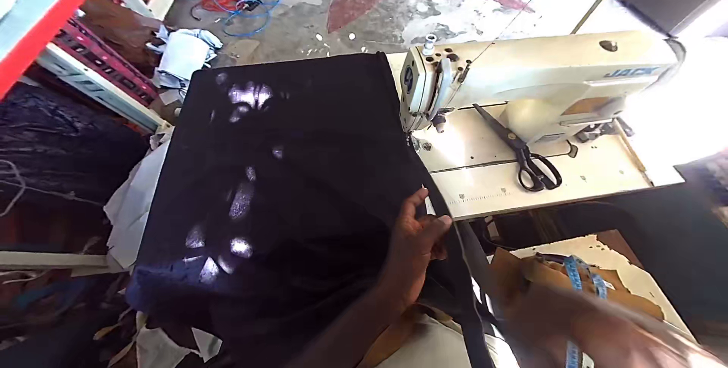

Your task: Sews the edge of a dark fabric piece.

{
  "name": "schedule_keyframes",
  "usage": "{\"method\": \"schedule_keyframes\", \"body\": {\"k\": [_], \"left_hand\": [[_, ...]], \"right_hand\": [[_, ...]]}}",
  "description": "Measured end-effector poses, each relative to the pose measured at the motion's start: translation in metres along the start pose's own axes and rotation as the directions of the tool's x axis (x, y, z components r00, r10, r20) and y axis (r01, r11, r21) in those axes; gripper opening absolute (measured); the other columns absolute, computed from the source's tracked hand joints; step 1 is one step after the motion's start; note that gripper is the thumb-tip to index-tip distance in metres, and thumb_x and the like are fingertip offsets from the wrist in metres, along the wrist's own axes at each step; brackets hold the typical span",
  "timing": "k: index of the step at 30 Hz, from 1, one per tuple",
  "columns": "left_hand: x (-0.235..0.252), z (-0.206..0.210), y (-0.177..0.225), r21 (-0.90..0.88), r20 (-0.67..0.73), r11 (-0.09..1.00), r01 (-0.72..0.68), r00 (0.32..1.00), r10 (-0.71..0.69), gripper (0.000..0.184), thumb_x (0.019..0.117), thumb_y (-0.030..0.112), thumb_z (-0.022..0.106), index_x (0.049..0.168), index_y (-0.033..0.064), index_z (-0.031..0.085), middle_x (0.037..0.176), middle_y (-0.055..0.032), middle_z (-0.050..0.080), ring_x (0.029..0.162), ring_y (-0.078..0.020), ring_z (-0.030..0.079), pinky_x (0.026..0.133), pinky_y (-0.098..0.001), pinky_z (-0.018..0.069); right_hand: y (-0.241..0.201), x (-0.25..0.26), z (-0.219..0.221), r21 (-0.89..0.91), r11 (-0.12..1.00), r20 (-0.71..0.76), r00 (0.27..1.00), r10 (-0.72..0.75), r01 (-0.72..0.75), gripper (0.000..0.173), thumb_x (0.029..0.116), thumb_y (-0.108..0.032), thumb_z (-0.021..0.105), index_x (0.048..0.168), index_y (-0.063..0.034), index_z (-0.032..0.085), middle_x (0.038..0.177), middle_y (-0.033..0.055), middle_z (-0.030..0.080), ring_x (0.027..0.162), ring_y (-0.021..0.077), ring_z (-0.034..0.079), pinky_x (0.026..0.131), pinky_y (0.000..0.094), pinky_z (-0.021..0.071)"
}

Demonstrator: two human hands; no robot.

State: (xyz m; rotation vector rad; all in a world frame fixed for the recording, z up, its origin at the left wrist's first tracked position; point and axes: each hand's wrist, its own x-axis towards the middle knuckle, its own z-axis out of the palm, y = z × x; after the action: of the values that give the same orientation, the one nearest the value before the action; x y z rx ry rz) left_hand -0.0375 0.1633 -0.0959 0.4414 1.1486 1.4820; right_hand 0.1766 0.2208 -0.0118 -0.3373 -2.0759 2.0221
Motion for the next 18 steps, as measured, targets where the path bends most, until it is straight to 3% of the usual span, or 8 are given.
{"method": "schedule_keyframes", "body": {"k": [2,4,6,8,10,14,16,18], "left_hand": [[-0.004,-0.011,0.000,0.073,-0.049,0.993,-0.088,0.995,0.092,0.060,0.1022,0.013,0.059,0.156,0.0222,0.035,0.096,-0.0110,0.070,0.067,-0.0152,0.064,0.058,-0.0272,0.0540],[-0.011,-0.022,0.004,0.112,-0.065,0.989,-0.101,0.992,0.108,0.055,0.1031,0.011,0.057,0.154,0.0201,0.038,0.095,-0.0123,0.070,0.067,-0.0159,0.064,0.058,-0.0271,0.0545],[-0.014,-0.029,0.007,0.100,-0.069,0.991,-0.086,0.993,0.093,0.051,0.1031,0.010,0.057,0.151,0.0180,0.044,0.092,-0.0137,0.068,0.066,-0.0167,0.063,0.059,-0.0279,0.0543],[-0.015,-0.034,0.009,0.082,-0.074,0.994,-0.074,0.994,0.080,0.047,0.1031,0.010,0.056,0.149,0.0158,0.048,0.091,-0.0139,0.067,0.065,-0.0154,0.062,0.059,-0.0267,0.0542],[-0.016,-0.035,0.012,0.084,-0.076,0.994,-0.066,0.994,0.072,0.043,0.1034,0.011,0.056,0.146,0.0151,0.051,0.093,-0.0147,0.067,0.066,-0.0155,0.063,0.060,-0.0266,0.0549],[-0.015,-0.032,0.018,0.173,-0.036,0.979,-0.107,0.993,0.115,0.037,0.1034,0.013,0.056,0.141,0.0143,0.056,0.094,-0.0143,0.068,0.069,-0.0158,0.064,0.062,-0.0266,0.0557],[-0.014,-0.031,0.019,0.264,-0.020,0.956,-0.127,0.990,0.137,0.035,0.1038,0.015,0.057,0.139,0.0155,0.058,0.093,-0.0123,0.069,0.071,-0.0160,0.063,0.063,-0.0261,0.0534],[-0.012,-0.033,0.014,0.315,-0.006,0.943,-0.108,0.993,0.116,0.037,0.1027,0.013,0.059,0.139,0.0161,0.057,0.092,-0.0113,0.069,0.073,-0.0166,0.063,0.065,-0.0265,0.0526]], "right_hand": [[0.064,0.038,-0.019,-0.030,0.945,-0.122,0.939,0.321,-0.327,0.062,0.1083,-0.054,0.030,0.090,-0.0108,0.070,0.073,0.0000,0.067,0.063,0.0089,0.064,0.059,0.0278,0.0556],[0.139,0.068,-0.025,0.005,0.885,-0.199,0.866,0.458,-0.466,0.045,0.1089,-0.043,0.044,0.115,-0.0048,0.067,0.096,0.0078,0.070,0.083,0.0178,0.069,0.076,0.0386,0.0599],[0.197,0.085,-0.015,0.144,0.911,-0.216,0.887,0.409,-0.386,0.033,0.1021,-0.029,0.063,0.127,-0.0061,0.064,0.107,0.0085,0.071,0.094,0.0180,0.068,0.085,0.0400,0.0578],[0.224,0.094,0.000,0.438,0.872,-0.132,0.945,0.301,-0.217,0.025,0.0994,-0.021,0.063,0.120,-0.0077,0.065,0.105,0.0058,0.070,0.096,0.0140,0.066,0.089,0.0362,0.0559],[0.233,0.099,0.008,0.595,0.793,-0.065,0.976,0.207,-0.129,0.016,0.0969,-0.026,0.067,0.104,-0.0114,0.070,0.094,0.0015,0.072,0.087,0.0089,0.067,0.083,0.0313,0.0565],[0.214,0.081,0.001,0.696,0.717,0.026,0.999,0.034,-0.043,0.035,0.0916,-0.050,0.073,0.107,-0.0184,0.075,0.099,-0.0021,0.074,0.093,0.0061,0.068,0.084,0.0293,0.0572],[0.188,0.066,-0.001,0.719,0.695,0.073,0.996,-0.052,-0.016,0.037,0.0947,-0.051,0.068,0.113,-0.0198,0.075,0.107,-0.0025,0.074,0.101,0.0067,0.068,0.090,0.0306,0.0571],[0.171,0.053,-0.003,0.714,0.695,0.130,0.991,-0.016,-0.082,0.023,0.0977,-0.038,0.069,0.108,-0.0185,0.076,0.102,-0.0029,0.076,0.095,0.0047,0.070,0.086,0.0276,0.0587]]}}
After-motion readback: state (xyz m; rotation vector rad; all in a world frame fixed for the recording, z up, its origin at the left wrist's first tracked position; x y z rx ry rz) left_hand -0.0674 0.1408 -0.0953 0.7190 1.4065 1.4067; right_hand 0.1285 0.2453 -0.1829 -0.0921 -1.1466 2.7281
